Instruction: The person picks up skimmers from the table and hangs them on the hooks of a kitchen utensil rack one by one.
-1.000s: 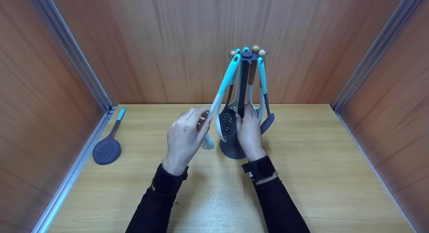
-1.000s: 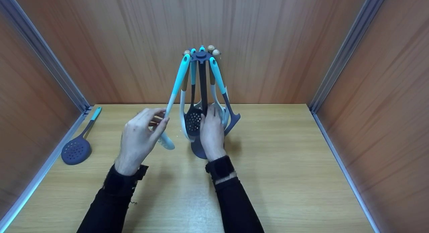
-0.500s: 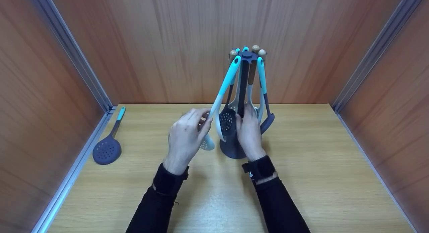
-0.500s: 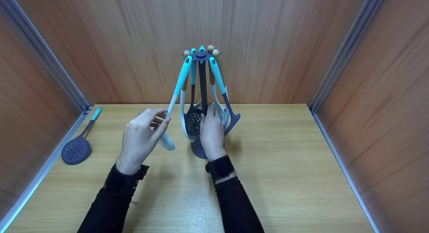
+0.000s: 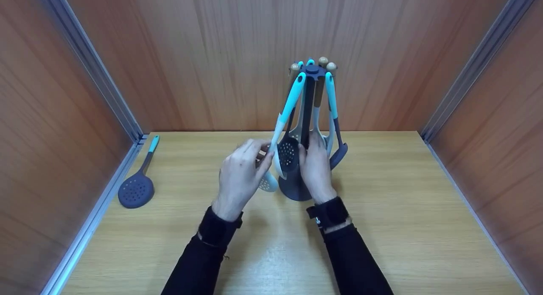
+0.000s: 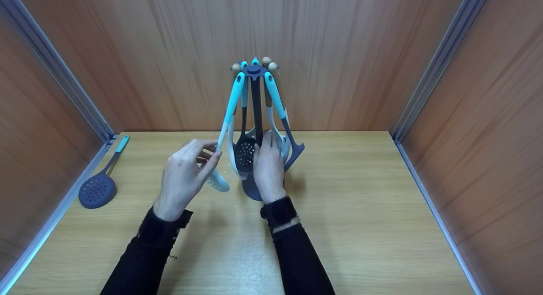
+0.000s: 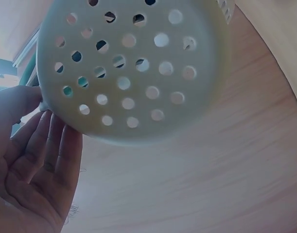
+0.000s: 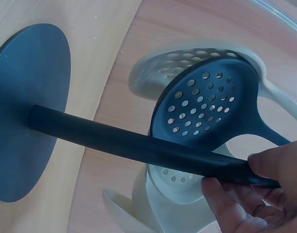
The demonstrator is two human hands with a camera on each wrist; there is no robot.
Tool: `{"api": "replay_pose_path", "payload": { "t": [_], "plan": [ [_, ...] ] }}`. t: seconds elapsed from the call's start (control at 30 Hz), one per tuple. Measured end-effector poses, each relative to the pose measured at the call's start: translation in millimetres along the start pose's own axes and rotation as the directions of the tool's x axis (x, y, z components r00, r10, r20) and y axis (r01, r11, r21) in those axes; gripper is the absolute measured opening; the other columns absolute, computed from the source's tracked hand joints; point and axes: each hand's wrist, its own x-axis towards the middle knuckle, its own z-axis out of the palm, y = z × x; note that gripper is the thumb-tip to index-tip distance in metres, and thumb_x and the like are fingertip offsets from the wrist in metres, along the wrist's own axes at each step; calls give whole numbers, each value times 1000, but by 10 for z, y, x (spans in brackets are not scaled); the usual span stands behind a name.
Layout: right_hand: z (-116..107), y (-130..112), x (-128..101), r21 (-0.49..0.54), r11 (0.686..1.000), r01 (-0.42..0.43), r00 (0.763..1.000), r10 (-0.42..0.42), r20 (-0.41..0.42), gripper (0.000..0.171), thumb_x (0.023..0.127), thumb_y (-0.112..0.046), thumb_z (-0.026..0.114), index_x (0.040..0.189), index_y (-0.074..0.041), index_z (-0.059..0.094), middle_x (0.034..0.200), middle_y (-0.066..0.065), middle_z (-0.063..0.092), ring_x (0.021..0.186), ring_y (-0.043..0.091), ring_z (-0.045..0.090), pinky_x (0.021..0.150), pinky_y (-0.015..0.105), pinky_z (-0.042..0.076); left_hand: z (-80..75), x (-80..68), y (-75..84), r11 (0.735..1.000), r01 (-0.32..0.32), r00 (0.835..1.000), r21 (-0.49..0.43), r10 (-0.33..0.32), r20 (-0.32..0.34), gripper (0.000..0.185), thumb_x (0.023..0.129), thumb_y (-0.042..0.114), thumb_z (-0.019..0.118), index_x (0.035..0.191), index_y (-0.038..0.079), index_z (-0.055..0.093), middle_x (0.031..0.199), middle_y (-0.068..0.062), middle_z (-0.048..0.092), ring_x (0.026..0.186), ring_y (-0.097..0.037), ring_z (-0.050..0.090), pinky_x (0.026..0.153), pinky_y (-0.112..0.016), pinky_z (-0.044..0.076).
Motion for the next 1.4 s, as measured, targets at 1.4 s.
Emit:
{"api": "replay_pose_path", "payload": {
  "t": [1.4],
  "plan": [
    [-285, -190, -83, -53, 997, -49, 988, 56, 141, 66, 104, -14, 62, 160, -7, 27, 143, 17, 53, 126, 28, 61, 98, 40, 56, 212, 0, 11, 999, 33, 987, 18, -36, 157, 34, 102, 33, 66, 132, 16, 62, 107, 3, 73, 88, -8, 70, 67, -17, 54]
  ]
}}
